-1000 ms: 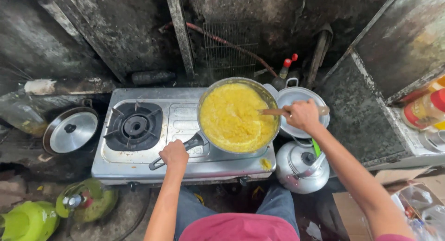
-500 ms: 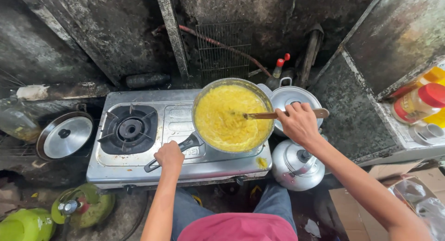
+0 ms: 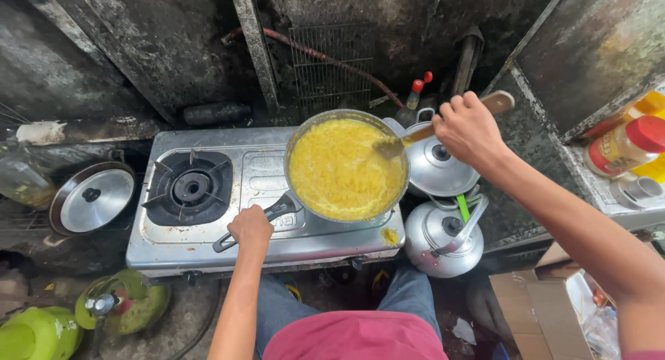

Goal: Stirring a thick yellow mixture in a pot on a gas stove using a wooden spatula

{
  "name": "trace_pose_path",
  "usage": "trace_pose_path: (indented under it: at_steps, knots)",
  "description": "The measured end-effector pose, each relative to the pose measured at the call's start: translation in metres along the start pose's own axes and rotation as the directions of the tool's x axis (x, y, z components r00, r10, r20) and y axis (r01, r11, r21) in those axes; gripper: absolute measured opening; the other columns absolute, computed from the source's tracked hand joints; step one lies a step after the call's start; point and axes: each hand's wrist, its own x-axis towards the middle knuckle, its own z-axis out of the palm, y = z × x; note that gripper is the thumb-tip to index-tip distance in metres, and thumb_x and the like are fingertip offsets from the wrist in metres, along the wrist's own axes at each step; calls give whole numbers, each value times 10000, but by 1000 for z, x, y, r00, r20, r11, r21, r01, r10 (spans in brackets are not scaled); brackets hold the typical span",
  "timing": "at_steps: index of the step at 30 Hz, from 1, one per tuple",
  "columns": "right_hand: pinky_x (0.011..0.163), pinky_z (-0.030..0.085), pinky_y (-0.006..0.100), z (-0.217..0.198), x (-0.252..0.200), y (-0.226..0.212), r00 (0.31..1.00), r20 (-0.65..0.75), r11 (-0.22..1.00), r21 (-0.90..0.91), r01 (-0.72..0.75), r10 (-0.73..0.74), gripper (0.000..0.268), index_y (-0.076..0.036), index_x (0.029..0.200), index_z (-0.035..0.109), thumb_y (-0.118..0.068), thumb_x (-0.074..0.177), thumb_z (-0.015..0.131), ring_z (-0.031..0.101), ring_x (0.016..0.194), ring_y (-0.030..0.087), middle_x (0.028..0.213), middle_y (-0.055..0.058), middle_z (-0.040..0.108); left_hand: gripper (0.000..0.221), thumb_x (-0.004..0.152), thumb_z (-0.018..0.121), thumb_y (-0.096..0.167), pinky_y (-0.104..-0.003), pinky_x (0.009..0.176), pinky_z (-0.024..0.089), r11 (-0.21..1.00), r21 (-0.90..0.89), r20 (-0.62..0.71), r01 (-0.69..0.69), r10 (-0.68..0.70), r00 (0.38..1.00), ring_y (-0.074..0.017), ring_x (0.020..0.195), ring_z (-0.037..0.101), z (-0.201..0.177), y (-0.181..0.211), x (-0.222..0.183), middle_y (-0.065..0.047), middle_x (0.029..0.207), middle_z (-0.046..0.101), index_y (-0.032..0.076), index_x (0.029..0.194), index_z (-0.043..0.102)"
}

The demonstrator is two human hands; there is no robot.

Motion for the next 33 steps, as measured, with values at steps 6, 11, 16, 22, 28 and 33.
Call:
trace_pose_path:
  at_steps: [6, 11, 16, 22, 28, 33]
  knots:
    - [844, 425, 426, 54, -15, -3, 963, 267, 999, 28, 32, -39, 159, -249, 746, 736, -365, 820, 657, 574, 677, 212, 708, 7, 651, 161, 873, 682, 33, -534, 801, 593, 1000, -24, 29, 9, -8, 1000, -427, 965, 763, -2, 1, 3, -246, 924, 775, -23, 979, 789]
    - [762, 533, 332, 25, -58, -20, 871, 490, 982, 181, -50, -46, 269, -345, 891, 757, -494, 892, 533, 669, 698, 169, 752, -43, 693, 152, 872, 682, 34, -520, 808, 594, 1000, -15, 33, 10, -10, 999, -416, 970, 766, 0, -1, 3, -232, 921, 779, -10, 971, 790]
    - [693, 579, 392, 5, -76, -73, 873, 487, 882, 416, -220, -12, 267, -300, 932, 735, -487, 909, 546, 710, 681, 267, 725, 43, 692, 159, 879, 676, 39, -521, 803, 599, 1000, -5, 52, 17, -17, 999, -417, 976, 765, -11, 5, 1, -231, 933, 781, -11, 975, 792]
    - [772, 621, 420, -26, -43, -125, 676, 735, 740, 483, -468, -52, 360, -273, 1196, 639, -524, 944, 585, 761, 891, 246, 892, 35, 704, 191, 883, 669, 42, -529, 819, 602, 1000, -7, 46, 11, -11, 999, -418, 995, 762, -12, 3, -2, -240, 963, 782, -19, 1019, 789]
    - [799, 619, 456, -12, -37, -134, 585, 805, 549, 533, -643, -96, 341, -221, 1162, 709, -479, 990, 566, 760, 968, 312, 967, 96, 749, 194, 879, 678, 38, -541, 811, 605, 999, -37, 35, 6, -5, 999, -431, 1003, 755, -11, 3, -3, -258, 975, 776, -34, 1024, 785]
    - [942, 559, 514, -45, -22, -114, 503, 843, 286, 537, -793, -188, 464, -137, 1299, 726, -453, 1005, 556, 710, 1114, 414, 1084, 188, 785, 194, 882, 680, 41, -548, 824, 600, 1000, -29, 54, 6, -4, 999, -435, 1019, 752, -16, 4, -4, -257, 986, 777, -38, 1023, 787]
